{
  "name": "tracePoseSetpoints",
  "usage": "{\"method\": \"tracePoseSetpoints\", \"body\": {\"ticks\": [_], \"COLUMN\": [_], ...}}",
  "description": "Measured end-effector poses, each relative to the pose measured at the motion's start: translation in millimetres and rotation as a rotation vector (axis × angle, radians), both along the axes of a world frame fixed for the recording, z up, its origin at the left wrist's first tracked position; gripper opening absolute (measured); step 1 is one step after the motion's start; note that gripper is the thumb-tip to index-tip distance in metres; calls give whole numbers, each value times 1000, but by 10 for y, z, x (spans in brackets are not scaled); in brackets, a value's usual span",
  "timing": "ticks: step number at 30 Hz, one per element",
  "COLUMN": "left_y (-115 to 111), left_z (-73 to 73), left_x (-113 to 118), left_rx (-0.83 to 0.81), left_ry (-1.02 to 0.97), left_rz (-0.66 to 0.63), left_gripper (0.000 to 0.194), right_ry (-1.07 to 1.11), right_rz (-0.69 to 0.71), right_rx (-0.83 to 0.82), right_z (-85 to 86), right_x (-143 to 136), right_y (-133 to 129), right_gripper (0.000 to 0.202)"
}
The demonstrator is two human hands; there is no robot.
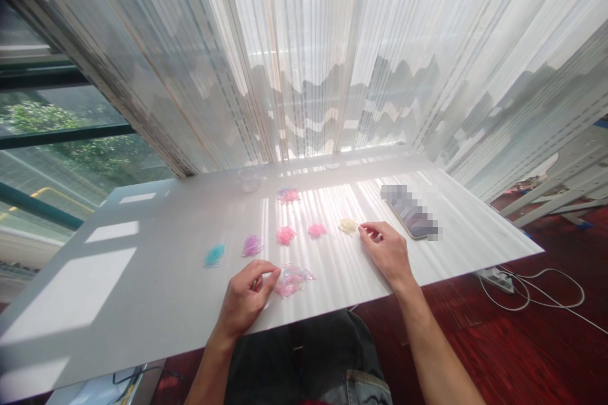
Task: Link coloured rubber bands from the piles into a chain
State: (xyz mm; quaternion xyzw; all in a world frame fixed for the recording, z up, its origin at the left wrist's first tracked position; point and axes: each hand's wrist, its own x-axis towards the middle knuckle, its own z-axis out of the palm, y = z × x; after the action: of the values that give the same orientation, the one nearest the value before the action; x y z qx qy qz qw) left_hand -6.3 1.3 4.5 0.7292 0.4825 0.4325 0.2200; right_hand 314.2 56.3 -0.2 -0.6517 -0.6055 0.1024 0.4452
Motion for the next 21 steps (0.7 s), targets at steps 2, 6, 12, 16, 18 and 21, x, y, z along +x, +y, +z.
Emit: {"method": "tracePoseSetpoints", "body": {"ticks": [2, 6, 12, 16, 18, 21], "left_y": [2, 5, 1, -8, -10, -3], "left_z": [-4, -10, -16, -29, -33, -32], "left_x": [-3, -3, -2, -7, -10, -12], "left_rx": [0, 5, 3, -17, -35, -29], "left_ry": [8, 28, 19, 18, 17, 36], "left_rz": [-2, -3, 6, 16, 26, 21], "left_gripper": [18, 15, 15, 14, 13, 11], "right_ry": [-36, -74, -73, -69, -57, -63], "right_rz": [47, 127, 40, 34, 38, 53], "right_rx": [8, 21, 17, 15, 29, 109], "right_z": [-2, -16, -67, -75, -70, -48], "right_x": [-20, -19, 12, 23, 30, 21], "right_y": [-13, -19, 9, 21, 26, 19], "right_gripper": [34, 26, 29, 30, 31, 29]}}
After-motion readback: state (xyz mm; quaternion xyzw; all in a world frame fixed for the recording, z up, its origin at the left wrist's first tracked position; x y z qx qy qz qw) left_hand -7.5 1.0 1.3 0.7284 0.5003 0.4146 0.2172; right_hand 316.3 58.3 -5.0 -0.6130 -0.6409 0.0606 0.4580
